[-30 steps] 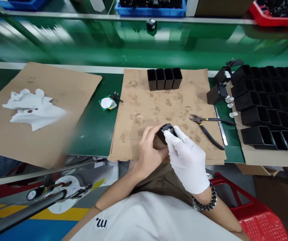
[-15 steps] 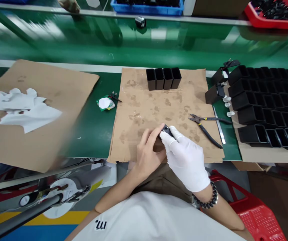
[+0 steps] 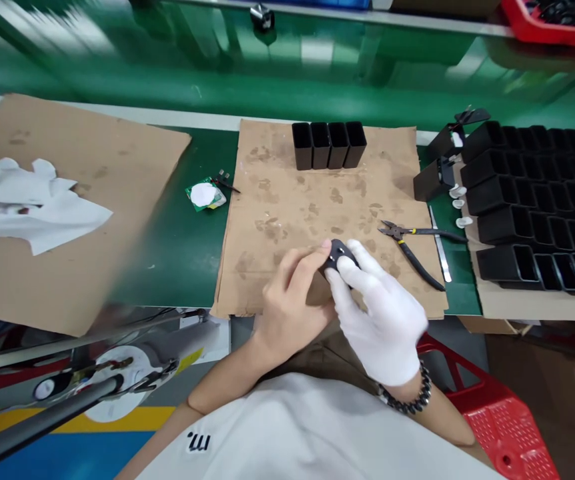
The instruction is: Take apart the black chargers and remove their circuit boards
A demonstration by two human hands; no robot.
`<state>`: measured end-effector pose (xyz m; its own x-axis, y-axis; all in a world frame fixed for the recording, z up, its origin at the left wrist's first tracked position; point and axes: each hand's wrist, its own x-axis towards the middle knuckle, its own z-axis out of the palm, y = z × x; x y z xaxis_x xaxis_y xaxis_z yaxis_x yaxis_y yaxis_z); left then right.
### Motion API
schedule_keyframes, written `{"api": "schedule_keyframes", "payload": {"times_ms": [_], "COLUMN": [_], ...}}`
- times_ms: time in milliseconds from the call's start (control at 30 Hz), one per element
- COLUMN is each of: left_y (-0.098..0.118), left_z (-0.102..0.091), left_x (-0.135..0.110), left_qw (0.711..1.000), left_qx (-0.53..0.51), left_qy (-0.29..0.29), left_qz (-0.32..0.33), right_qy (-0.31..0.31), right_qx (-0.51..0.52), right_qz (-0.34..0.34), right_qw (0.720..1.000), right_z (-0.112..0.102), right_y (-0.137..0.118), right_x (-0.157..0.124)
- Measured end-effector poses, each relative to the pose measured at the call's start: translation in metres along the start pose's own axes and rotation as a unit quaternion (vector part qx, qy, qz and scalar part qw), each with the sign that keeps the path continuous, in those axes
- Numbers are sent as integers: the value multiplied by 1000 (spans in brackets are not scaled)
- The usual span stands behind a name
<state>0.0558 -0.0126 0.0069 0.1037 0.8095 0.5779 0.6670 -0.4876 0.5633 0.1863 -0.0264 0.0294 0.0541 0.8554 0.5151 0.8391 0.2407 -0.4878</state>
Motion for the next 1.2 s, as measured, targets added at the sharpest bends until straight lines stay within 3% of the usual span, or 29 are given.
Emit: {"api": "schedule_keyframes", "payload": {"times_ms": [167,333,500,733,900,1200], "left_y": [-1,7,-2,-11,-12,-16], "left_z": [4,-6,-3,-11,-12,-4], "left_x": [-2,-1,-10,-13,-17,-24], "left_qw": [999,998,993,986,985,997], "left_qx": [26,-41,49,18,6,30], "left_qy": [-29,18,-86,-141,-130,-62], "left_qz": [-28,36,-71,-85,-110,-28], "right_qy": [-36,-50,-59,-38,-21,-6], "right_qx": [73,64,42,54,-59,-106], "right_qz": [-8,34,-8,-36,-56,-39], "right_qw": [997,996,997,997,996,994], "right_z": [4,-13,9,12,9,11], "right_y": [11,7,8,6,-7,-16], "right_x": [-2,-12,-16,-15,-16,-16]}}
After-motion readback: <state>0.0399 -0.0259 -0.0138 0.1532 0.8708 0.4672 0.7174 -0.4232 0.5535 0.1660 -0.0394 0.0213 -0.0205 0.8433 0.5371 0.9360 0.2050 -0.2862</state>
